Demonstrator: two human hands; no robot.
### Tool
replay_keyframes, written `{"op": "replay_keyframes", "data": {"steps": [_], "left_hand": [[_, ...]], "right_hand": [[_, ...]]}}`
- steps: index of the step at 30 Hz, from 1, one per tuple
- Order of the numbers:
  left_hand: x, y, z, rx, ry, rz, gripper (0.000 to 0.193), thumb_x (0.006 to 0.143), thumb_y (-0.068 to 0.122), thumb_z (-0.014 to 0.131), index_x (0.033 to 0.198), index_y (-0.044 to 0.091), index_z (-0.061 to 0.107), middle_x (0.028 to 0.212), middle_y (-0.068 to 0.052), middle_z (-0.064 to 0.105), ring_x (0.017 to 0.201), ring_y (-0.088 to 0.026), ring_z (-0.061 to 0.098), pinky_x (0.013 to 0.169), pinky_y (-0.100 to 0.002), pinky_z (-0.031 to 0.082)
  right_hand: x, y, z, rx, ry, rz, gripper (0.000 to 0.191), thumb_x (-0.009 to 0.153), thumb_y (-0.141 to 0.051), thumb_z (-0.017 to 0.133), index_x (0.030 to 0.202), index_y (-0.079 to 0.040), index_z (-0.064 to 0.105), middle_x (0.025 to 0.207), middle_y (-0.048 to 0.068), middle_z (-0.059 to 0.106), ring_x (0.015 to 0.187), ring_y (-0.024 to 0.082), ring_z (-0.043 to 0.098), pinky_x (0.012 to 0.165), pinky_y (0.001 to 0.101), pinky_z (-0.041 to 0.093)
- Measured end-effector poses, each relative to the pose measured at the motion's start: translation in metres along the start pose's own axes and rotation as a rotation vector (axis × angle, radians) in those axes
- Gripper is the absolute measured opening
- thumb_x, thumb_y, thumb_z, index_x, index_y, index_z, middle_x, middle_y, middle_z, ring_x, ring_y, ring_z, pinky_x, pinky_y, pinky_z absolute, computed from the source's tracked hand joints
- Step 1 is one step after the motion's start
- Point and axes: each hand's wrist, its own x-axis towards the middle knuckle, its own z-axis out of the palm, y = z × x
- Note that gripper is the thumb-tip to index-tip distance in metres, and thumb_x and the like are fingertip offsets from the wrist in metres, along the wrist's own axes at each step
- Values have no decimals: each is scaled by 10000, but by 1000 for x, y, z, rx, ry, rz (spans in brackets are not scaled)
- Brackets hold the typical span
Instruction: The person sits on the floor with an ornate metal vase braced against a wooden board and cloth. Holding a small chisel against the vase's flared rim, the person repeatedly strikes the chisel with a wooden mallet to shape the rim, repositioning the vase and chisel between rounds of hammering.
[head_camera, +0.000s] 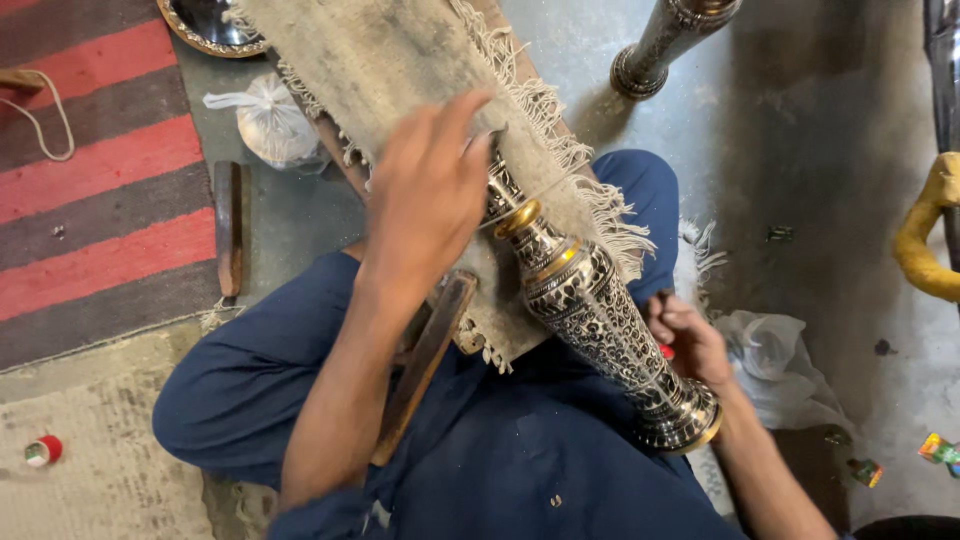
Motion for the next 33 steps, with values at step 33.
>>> {"op": "replay_keyframes", "data": {"steps": [33], "left_hand": [[-130,-47,-25,-245,394,-170,107,993,85,728,1048,28,656,980,-138,639,902,-289,647,838,-380,539]], "right_hand": [[35,-102,197,-1240,-501,-388,426,947,-114,702,1344,-2,593,1022,115,772,941,181,771,821,321,644]]}}
